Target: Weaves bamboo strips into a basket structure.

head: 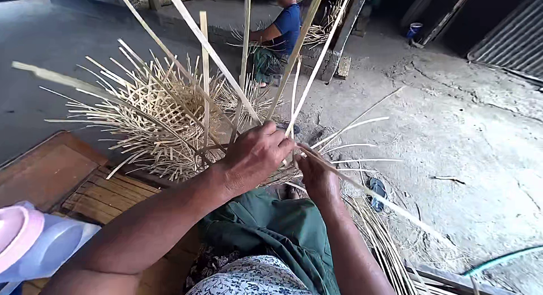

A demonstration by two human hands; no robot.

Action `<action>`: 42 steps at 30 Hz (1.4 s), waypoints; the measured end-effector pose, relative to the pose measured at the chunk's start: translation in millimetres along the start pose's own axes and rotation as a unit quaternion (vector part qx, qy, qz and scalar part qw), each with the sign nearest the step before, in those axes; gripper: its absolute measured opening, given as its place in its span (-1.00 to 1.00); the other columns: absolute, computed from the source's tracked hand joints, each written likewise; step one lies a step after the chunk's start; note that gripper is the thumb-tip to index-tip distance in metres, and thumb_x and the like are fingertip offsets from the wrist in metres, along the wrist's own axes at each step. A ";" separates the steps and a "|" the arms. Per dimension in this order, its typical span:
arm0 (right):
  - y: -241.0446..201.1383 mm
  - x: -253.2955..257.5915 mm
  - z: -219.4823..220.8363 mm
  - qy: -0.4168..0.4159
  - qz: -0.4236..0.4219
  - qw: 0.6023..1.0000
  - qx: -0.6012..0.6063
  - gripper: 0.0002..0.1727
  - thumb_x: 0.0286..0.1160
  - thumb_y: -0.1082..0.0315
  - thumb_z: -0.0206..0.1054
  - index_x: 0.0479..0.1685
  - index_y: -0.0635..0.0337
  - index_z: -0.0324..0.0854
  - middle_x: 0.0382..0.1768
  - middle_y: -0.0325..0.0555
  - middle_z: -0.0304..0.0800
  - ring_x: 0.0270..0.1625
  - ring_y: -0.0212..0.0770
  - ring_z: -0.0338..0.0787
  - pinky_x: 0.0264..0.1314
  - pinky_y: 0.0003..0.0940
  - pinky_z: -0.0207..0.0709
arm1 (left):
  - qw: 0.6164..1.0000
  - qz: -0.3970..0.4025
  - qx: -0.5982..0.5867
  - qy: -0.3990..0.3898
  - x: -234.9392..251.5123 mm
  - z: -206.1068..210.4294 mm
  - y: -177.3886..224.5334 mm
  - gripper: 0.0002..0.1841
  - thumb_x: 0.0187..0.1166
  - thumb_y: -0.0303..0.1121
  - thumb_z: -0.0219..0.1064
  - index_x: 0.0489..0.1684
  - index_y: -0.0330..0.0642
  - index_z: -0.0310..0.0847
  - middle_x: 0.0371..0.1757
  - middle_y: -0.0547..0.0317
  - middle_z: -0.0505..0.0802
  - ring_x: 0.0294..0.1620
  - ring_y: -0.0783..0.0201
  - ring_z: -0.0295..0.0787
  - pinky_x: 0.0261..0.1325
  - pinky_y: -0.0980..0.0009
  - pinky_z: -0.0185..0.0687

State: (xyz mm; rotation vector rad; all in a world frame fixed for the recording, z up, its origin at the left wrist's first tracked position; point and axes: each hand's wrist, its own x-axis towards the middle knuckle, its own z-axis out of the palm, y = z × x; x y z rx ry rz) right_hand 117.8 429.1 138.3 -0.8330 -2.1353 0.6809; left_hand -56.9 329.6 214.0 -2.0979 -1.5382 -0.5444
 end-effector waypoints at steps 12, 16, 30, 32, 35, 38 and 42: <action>-31.7 -18.4 -119.0 0.218 -0.033 0.965 -0.140 -0.73 0.53 0.13 0.47 -0.25 0.18 0.71 -0.42 -0.16 0.73 -0.45 -0.32 0.67 -0.40 -0.32 0.58 | 0.949 0.071 -0.133 0.278 51.2 16.4 60.9 -0.91 0.56 -0.41 0.41 -0.15 -0.14 0.84 -0.25 0.05 0.83 -0.20 0.14 0.68 -0.19 0.34 0.56; -24.7 -44.6 -126.9 0.135 0.011 0.973 -0.186 -0.60 0.59 -0.04 0.33 -0.39 0.11 0.69 -0.53 -0.22 0.65 -0.53 -0.28 0.60 -0.49 -0.18 0.48 | 0.924 -0.013 -0.338 0.178 38.2 46.4 72.1 -0.90 0.57 -0.35 0.41 -0.23 -0.10 0.85 -0.27 0.25 0.83 -0.13 0.31 0.65 -0.04 0.39 0.57; 87.2 -86.9 -93.9 0.034 -0.148 0.988 0.039 -0.54 0.82 0.03 0.05 -0.05 0.19 0.76 -0.10 -0.13 0.88 0.03 -0.40 0.83 0.15 -0.40 0.73 | 0.958 -0.083 -0.268 -0.066 18.8 118.2 77.5 -0.35 0.45 0.17 0.45 0.27 -0.22 0.72 0.03 -0.10 0.87 0.16 -0.15 0.78 0.13 -0.08 0.72; 74.8 -88.6 -94.5 0.029 -0.141 0.990 -0.014 -0.52 0.80 0.02 0.12 -0.04 0.27 0.77 -0.09 -0.02 0.90 0.04 -0.35 0.86 0.16 -0.41 0.74 | 0.971 -0.072 -0.213 -0.085 18.2 116.9 85.1 -0.31 0.44 0.22 0.43 0.30 -0.23 0.72 0.10 -0.14 0.86 0.20 -0.19 0.76 0.12 -0.09 0.71; 47.2 -88.4 -94.0 0.027 -0.100 0.984 -0.142 -0.60 0.78 0.13 0.14 0.10 0.25 0.78 -0.09 0.03 0.91 -0.06 -0.20 0.90 0.00 -0.29 0.78 | 0.980 -0.056 -0.180 -0.064 16.3 115.4 89.4 -0.39 0.47 0.18 0.39 0.16 -0.21 0.79 -0.02 -0.14 0.87 0.08 -0.19 0.79 0.01 -0.08 0.71; 25.9 -82.4 -94.5 0.031 -0.058 0.942 -0.328 -0.63 0.69 0.23 0.19 0.22 0.20 0.80 -0.26 0.09 0.81 -0.30 0.10 0.85 -0.41 -0.04 0.70 | 0.986 -0.033 -0.160 -0.031 12.2 110.3 98.4 -0.42 0.44 0.21 0.37 0.05 -0.17 0.83 -0.18 -0.12 0.85 -0.07 -0.18 0.79 -0.09 -0.06 0.70; 19.3 -81.1 -109.0 -0.038 0.035 0.936 -0.349 -0.72 0.67 0.23 0.24 0.03 0.15 0.82 -0.31 0.11 0.87 -0.35 0.19 0.89 -0.41 0.19 0.68 | 0.954 -0.071 -0.289 -0.043 10.4 97.6 102.3 -0.48 0.33 0.06 0.56 0.12 -0.13 0.82 -0.07 -0.04 0.88 0.02 -0.08 0.80 0.04 -0.03 0.73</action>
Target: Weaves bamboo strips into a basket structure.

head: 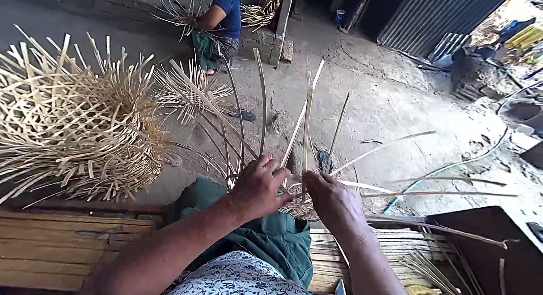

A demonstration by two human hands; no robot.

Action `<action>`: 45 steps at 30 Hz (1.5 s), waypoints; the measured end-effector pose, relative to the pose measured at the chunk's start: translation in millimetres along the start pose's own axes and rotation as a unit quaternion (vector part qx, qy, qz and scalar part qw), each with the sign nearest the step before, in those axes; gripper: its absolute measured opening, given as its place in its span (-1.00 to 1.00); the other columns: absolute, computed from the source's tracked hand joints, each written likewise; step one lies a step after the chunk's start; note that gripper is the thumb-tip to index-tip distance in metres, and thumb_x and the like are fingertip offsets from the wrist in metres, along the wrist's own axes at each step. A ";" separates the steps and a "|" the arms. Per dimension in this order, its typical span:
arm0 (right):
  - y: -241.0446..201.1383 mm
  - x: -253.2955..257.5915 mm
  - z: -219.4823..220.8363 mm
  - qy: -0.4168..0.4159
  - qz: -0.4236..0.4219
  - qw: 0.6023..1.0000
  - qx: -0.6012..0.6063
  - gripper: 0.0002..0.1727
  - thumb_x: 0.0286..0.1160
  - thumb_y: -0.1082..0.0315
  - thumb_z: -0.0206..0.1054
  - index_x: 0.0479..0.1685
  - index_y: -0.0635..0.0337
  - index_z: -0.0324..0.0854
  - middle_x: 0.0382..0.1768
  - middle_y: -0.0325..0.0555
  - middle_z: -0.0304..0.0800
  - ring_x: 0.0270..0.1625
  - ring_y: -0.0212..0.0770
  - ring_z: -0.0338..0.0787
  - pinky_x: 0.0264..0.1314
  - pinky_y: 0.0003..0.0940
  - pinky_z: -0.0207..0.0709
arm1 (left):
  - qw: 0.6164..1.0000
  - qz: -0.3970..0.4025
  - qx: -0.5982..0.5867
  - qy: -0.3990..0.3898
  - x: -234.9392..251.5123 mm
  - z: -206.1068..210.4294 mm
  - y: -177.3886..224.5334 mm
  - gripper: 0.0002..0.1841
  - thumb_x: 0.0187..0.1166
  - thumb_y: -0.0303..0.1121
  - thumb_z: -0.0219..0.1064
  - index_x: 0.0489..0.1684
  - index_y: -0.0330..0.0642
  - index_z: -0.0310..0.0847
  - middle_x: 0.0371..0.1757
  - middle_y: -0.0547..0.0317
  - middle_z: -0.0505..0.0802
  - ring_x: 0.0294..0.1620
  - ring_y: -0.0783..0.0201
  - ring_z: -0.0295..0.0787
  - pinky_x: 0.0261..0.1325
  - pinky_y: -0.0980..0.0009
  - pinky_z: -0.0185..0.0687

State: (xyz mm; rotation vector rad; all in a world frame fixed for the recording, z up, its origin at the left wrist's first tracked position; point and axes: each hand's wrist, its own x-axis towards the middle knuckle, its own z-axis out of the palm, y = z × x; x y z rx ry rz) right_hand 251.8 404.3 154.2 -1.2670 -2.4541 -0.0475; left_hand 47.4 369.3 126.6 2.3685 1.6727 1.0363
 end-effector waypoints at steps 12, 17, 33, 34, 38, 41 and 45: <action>34.4 26.7 -13.7 -0.287 0.131 0.909 0.274 -0.61 0.66 -0.02 0.34 -0.23 0.16 0.74 -0.61 -0.29 0.58 -0.63 -0.41 0.50 -0.47 -0.35 0.49 | 0.949 -0.059 -0.307 0.032 4.7 -4.5 -18.1 -0.65 0.54 -0.40 0.45 0.30 -0.13 0.76 -0.21 0.29 0.87 -0.35 0.55 0.72 -0.22 0.59 0.68; 4.1 17.3 -8.4 -0.113 0.058 0.975 0.182 -0.67 0.48 0.03 0.48 -0.34 0.14 0.82 -0.47 -0.08 0.82 -0.35 -0.02 0.82 -0.21 0.22 0.64 | 0.989 0.138 0.000 0.047 12.3 6.2 10.8 -0.34 0.50 -0.11 0.49 0.60 -0.18 0.53 -0.20 -0.03 0.88 -0.27 0.05 0.85 -0.25 0.14 0.78; -24.7 -0.2 30.7 0.116 0.097 0.986 0.071 -0.82 0.45 0.24 0.45 -0.19 0.16 0.84 -0.34 0.02 0.84 -0.42 0.03 0.84 -0.44 0.05 0.68 | 0.998 0.001 -0.050 0.032 15.8 8.5 -15.3 -0.69 0.27 -0.15 0.66 -0.25 -0.16 0.78 -0.28 0.17 0.89 -0.17 0.12 0.79 -0.03 0.12 0.68; -20.6 2.0 29.0 0.090 0.104 0.983 0.122 -0.78 0.46 0.19 0.46 -0.23 0.18 0.83 -0.38 -0.02 0.83 -0.43 -0.01 0.81 -0.40 0.05 0.66 | 0.997 0.001 -0.064 0.031 13.8 8.8 -16.5 -0.70 0.28 -0.16 0.66 -0.27 -0.17 0.76 -0.29 0.18 0.88 -0.18 0.14 0.78 -0.01 0.13 0.66; 11.0 18.3 28.3 -0.113 0.151 0.897 0.399 -0.71 0.68 0.17 0.20 -0.25 0.16 0.71 -0.53 -0.30 0.72 -0.51 -0.43 0.70 -0.41 -0.41 0.63 | 0.994 -0.011 -0.103 0.019 8.1 9.6 -18.6 -0.78 0.24 -0.29 0.61 -0.35 -0.17 0.72 -0.37 0.20 0.84 -0.22 0.20 0.73 -0.02 0.20 0.61; 25.9 17.0 43.8 -0.164 0.177 0.743 0.624 -0.66 0.76 0.30 -0.02 -0.22 0.22 0.67 -0.52 -0.26 0.81 -0.54 -0.42 0.75 -0.50 -0.52 0.63 | 0.994 -0.023 -0.100 0.032 8.9 12.5 -28.0 -0.88 0.23 -0.39 0.50 -0.36 -0.16 0.71 -0.39 0.20 0.82 -0.22 0.20 0.72 -0.09 0.22 0.66; 21.5 -1.8 68.4 -0.026 -0.005 0.783 0.622 -0.74 0.68 0.37 0.17 0.02 0.31 0.74 -0.12 -0.15 0.93 -0.10 -0.30 0.92 0.04 -0.32 0.83 | 0.997 -0.035 -0.050 0.046 11.2 16.7 -46.1 -0.85 0.36 -0.48 0.37 -0.18 -0.18 0.79 -0.29 0.10 0.84 -0.13 0.07 0.74 -0.04 0.12 0.66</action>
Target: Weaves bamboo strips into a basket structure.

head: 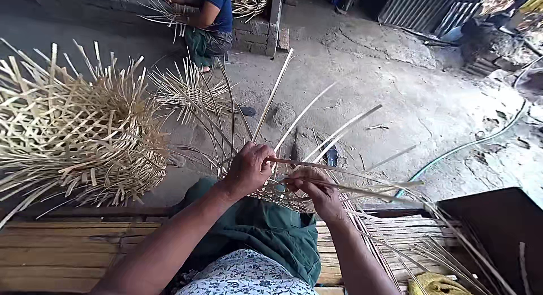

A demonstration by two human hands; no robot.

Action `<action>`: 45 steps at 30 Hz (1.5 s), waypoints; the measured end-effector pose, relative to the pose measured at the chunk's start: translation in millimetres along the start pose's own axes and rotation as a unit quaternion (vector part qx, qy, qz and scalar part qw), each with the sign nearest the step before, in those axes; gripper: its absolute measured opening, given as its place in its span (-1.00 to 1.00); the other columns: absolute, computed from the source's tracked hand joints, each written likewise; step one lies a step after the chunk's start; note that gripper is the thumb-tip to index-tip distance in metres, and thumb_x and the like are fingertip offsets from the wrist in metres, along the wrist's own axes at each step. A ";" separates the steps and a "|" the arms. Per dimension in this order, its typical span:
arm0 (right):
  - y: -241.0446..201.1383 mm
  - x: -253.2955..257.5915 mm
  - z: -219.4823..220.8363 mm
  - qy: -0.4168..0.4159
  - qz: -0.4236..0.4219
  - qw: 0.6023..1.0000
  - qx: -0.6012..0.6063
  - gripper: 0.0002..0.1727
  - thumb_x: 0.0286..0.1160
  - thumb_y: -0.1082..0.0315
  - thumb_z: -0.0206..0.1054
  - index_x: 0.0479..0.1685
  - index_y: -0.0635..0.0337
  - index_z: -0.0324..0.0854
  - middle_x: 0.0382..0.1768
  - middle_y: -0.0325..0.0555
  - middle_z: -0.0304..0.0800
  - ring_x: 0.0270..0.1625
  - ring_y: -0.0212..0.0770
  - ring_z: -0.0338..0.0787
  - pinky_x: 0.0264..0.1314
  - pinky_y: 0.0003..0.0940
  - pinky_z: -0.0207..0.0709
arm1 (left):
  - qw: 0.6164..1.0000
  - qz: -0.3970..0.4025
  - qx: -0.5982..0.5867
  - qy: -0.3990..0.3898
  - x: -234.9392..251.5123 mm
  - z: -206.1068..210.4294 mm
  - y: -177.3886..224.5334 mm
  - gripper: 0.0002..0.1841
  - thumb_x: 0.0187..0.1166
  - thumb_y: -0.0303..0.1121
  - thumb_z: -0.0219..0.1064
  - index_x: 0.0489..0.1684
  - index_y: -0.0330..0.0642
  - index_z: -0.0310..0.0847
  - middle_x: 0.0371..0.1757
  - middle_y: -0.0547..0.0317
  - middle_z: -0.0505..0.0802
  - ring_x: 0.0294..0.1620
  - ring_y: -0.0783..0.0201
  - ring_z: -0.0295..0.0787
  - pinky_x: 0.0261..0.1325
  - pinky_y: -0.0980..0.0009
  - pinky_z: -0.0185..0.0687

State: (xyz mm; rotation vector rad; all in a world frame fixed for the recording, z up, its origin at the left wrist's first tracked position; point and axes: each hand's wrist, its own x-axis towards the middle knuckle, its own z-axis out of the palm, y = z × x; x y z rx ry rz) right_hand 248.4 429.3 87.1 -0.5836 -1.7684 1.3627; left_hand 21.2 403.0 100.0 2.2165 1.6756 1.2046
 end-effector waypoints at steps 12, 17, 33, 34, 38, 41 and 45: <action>-38.1 -0.1 28.7 0.040 -0.014 0.873 -0.486 -0.72 0.56 0.16 0.35 0.04 0.06 0.85 -0.28 -0.08 0.88 -0.46 -0.11 0.81 -0.44 -0.03 0.68 | 0.959 -0.162 -0.180 -0.148 10.3 -36.8 11.5 -0.65 0.60 -0.36 0.40 0.34 -0.12 0.65 -0.39 0.28 0.80 -0.40 0.41 0.69 -0.15 0.32 0.68; -38.9 3.3 27.9 0.054 0.035 0.879 -0.472 -0.63 0.64 0.01 0.27 -0.21 0.11 0.82 -0.51 -0.11 0.82 -0.49 -0.08 0.81 -0.45 0.05 0.61 | 0.930 -0.162 -0.292 -0.156 2.9 -33.3 6.5 -0.89 0.67 -0.35 0.34 -0.12 -0.19 0.69 -0.34 0.33 0.83 -0.36 0.55 0.72 -0.18 0.54 0.65; -5.3 -18.9 21.4 0.218 0.119 0.955 -0.161 -0.65 0.55 0.40 0.37 0.24 0.39 0.59 -0.10 -0.05 0.89 -0.36 -0.30 0.89 -0.32 -0.35 0.85 | 0.988 0.105 0.068 -0.091 12.2 -22.1 4.9 -0.59 0.38 -0.32 0.57 0.25 -0.13 0.82 -0.09 0.00 0.87 -0.05 -0.04 0.79 -0.04 0.05 0.75; -2.7 -18.8 22.7 0.228 0.127 0.960 -0.105 -0.62 0.53 0.43 0.37 0.27 0.41 0.53 -0.18 -0.04 0.89 -0.40 -0.25 0.89 -0.38 -0.33 0.85 | 0.990 0.093 0.057 -0.091 8.8 -18.0 6.5 -0.63 0.38 -0.33 0.57 0.17 -0.14 0.83 -0.06 0.00 0.88 -0.02 -0.05 0.79 0.00 0.03 0.76; 9.3 -11.3 17.2 0.235 0.197 0.952 0.004 -0.67 0.46 0.51 0.43 0.17 0.43 0.58 -0.42 -0.05 0.84 -0.58 -0.25 0.81 -0.57 -0.36 0.75 | 0.993 0.081 0.029 -0.086 -3.5 -6.3 13.1 -0.75 0.38 -0.36 0.54 -0.02 -0.15 0.80 -0.14 0.01 0.89 -0.04 -0.05 0.81 -0.01 0.04 0.75; 13.8 -0.5 10.5 0.188 0.266 0.945 0.007 -0.62 0.41 0.56 0.42 0.22 0.38 0.59 -0.49 -0.07 0.80 -0.67 -0.30 0.71 -0.66 -0.42 0.64 | 0.992 0.089 0.026 -0.081 -8.5 -1.0 13.2 -0.81 0.39 -0.41 0.51 -0.07 -0.15 0.78 -0.13 0.02 0.88 -0.03 -0.03 0.81 0.01 0.09 0.76; 15.3 5.7 8.3 0.112 0.236 0.965 -0.017 -0.75 0.33 0.53 0.46 0.00 0.33 0.71 -0.46 -0.21 0.81 -0.58 -0.41 0.72 -0.53 -0.49 0.65 | 0.994 0.073 0.019 -0.084 -5.9 -1.2 8.5 -0.78 0.37 -0.44 0.53 -0.05 -0.17 0.79 -0.11 0.01 0.89 -0.05 -0.04 0.82 -0.02 0.07 0.76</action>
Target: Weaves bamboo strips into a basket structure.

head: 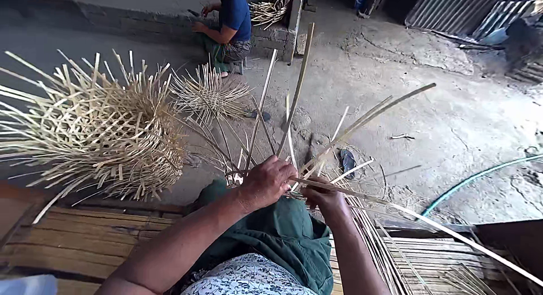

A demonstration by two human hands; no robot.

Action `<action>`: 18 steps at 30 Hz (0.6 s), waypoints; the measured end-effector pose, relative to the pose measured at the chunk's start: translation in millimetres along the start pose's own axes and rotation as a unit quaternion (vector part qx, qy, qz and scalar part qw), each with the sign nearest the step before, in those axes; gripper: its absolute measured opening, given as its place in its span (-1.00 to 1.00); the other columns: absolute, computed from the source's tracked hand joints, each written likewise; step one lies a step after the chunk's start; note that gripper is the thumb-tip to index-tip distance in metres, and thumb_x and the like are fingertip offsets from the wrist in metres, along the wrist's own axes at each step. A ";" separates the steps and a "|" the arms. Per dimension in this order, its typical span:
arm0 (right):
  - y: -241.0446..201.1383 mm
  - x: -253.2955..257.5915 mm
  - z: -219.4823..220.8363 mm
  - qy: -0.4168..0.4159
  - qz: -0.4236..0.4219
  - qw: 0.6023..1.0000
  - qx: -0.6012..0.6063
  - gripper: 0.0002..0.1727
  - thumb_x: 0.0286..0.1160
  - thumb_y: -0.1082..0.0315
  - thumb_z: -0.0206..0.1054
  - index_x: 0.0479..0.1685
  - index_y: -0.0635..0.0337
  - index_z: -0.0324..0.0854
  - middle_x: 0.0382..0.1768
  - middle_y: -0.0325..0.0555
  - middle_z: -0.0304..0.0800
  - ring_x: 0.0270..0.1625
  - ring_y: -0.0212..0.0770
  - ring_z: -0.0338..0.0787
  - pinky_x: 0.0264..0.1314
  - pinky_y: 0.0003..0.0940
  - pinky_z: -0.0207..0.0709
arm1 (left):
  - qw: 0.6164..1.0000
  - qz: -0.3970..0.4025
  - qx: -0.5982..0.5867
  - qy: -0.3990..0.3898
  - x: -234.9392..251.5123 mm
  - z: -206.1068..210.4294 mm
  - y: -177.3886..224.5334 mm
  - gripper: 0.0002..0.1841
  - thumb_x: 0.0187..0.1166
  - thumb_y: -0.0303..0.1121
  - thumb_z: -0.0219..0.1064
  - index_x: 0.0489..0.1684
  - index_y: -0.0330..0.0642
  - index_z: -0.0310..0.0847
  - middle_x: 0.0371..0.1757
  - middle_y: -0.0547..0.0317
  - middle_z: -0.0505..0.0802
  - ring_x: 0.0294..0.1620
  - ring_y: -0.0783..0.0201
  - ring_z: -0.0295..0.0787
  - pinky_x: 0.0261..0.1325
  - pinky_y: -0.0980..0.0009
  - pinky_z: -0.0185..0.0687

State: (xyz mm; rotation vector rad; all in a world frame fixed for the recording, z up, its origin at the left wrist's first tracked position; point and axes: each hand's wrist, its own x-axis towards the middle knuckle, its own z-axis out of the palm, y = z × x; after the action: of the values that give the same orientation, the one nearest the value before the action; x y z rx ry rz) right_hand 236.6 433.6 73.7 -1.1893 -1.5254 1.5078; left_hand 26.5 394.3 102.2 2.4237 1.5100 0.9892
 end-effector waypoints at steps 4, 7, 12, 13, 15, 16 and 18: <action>-20.5 -11.3 -1.8 -0.006 -0.085 0.996 -0.013 -0.77 0.20 0.42 0.59 -0.22 0.20 0.66 -0.47 -0.32 0.81 -0.56 -0.47 0.71 -0.55 -0.54 0.61 | 0.999 0.014 -0.028 0.021 5.3 -16.0 14.9 -0.80 0.34 -0.44 0.54 -0.10 -0.16 0.79 -0.17 0.05 0.89 -0.05 0.01 0.80 0.05 0.12 0.72; -46.4 -31.4 -7.2 -0.002 -0.158 0.987 -0.013 -0.80 0.29 0.37 0.57 -0.15 0.13 0.72 -0.40 -0.40 0.84 -0.61 -0.58 0.64 -0.63 -0.64 0.54 | 0.995 0.019 -0.090 0.031 12.2 -35.9 32.3 -0.83 0.38 -0.39 0.55 -0.14 -0.14 0.79 -0.22 0.15 0.87 -0.10 0.17 0.76 0.07 0.25 0.66; -48.2 -21.6 -6.0 0.011 -0.035 0.999 -0.027 -0.77 0.35 0.49 0.42 -0.01 0.20 0.77 -0.57 -0.37 0.76 -0.74 -0.56 0.53 -0.73 -0.62 0.45 | 0.976 -0.085 -0.192 -0.063 14.7 -23.4 15.1 -0.74 0.40 -0.32 0.56 -0.05 -0.24 0.74 -0.20 0.09 0.82 -0.11 0.21 0.66 0.05 0.30 0.55; -46.9 -15.8 -6.1 0.019 -0.014 0.999 -0.030 -0.76 0.34 0.50 0.42 -0.01 0.20 0.78 -0.59 -0.36 0.74 -0.76 -0.54 0.51 -0.74 -0.61 0.43 | 0.975 -0.090 -0.194 -0.058 15.2 -18.8 13.0 -0.74 0.39 -0.32 0.55 -0.06 -0.24 0.74 -0.22 0.09 0.81 -0.12 0.21 0.65 0.05 0.29 0.53; -50.5 -8.6 -9.2 0.019 0.009 0.999 -0.044 -0.76 0.40 0.53 0.38 0.03 0.22 0.78 -0.58 -0.33 0.72 -0.76 -0.52 0.47 -0.74 -0.60 0.38 | 0.983 -0.066 -0.171 -0.024 16.9 -13.7 14.9 -0.80 0.39 -0.35 0.54 -0.14 -0.22 0.75 -0.26 0.11 0.82 -0.13 0.19 0.67 0.04 0.28 0.55; -51.5 -6.0 -11.6 0.010 0.012 0.999 -0.034 -0.76 0.42 0.57 0.33 0.00 0.22 0.78 -0.59 -0.34 0.72 -0.77 -0.53 0.47 -0.76 -0.61 0.38 | 0.987 -0.048 -0.155 -0.005 17.5 -12.2 16.6 -0.83 0.37 -0.37 0.54 -0.19 -0.22 0.75 -0.29 0.11 0.82 -0.14 0.18 0.68 0.03 0.28 0.56; -50.6 -1.2 -19.4 -0.032 0.018 0.999 0.023 -0.75 0.41 0.61 0.23 -0.08 0.21 0.77 -0.57 -0.31 0.77 -0.76 -0.53 0.53 -0.76 -0.61 0.42 | 0.989 -0.028 -0.144 0.013 17.0 -9.5 16.4 -0.85 0.36 -0.39 0.54 -0.24 -0.22 0.75 -0.31 0.11 0.82 -0.15 0.17 0.68 0.03 0.29 0.54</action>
State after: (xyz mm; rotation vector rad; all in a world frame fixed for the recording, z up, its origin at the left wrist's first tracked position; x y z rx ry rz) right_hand 247.8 444.0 125.7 -1.1588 -1.5101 1.6103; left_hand 38.3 398.2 124.4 2.1646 1.3285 1.1442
